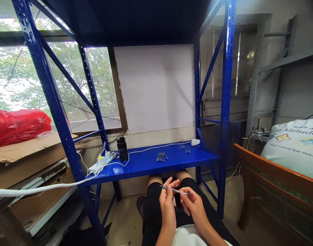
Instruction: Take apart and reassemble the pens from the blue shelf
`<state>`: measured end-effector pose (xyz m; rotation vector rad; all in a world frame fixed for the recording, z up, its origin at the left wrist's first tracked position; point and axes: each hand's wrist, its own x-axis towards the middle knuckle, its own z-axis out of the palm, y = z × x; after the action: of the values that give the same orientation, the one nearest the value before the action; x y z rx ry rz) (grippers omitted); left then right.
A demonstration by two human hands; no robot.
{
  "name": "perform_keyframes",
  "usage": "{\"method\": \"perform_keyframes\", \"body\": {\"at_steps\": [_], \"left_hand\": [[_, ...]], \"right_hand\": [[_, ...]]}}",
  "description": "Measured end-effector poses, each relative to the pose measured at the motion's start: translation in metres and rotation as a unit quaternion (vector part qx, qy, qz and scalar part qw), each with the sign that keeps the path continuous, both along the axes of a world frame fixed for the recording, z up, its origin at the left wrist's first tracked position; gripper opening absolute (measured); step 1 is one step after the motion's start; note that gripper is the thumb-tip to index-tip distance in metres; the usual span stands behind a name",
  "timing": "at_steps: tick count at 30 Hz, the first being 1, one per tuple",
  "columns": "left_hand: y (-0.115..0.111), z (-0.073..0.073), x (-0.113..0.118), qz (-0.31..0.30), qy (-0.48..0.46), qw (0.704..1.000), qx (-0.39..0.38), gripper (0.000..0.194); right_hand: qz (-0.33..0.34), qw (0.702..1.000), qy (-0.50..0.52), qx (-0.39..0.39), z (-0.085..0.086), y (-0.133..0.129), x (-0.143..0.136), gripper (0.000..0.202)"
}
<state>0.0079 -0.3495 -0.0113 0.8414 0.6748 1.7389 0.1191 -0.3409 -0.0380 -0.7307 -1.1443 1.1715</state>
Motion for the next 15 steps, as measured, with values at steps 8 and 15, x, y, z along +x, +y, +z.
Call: {"method": "perform_keyframes", "body": {"at_steps": [8, 15], "left_hand": [[-0.001, 0.0, 0.0, 0.006, 0.012, 1.0, 0.001, 0.061], [-0.002, -0.002, 0.003, -0.037, 0.065, 0.997, 0.02, 0.065]], "right_hand": [[0.008, 0.999, 0.021, -0.027, -0.004, 0.002, 0.0, 0.054], [0.012, 0.971, 0.224, -0.082, 0.016, 0.006, 0.002, 0.042]]}}
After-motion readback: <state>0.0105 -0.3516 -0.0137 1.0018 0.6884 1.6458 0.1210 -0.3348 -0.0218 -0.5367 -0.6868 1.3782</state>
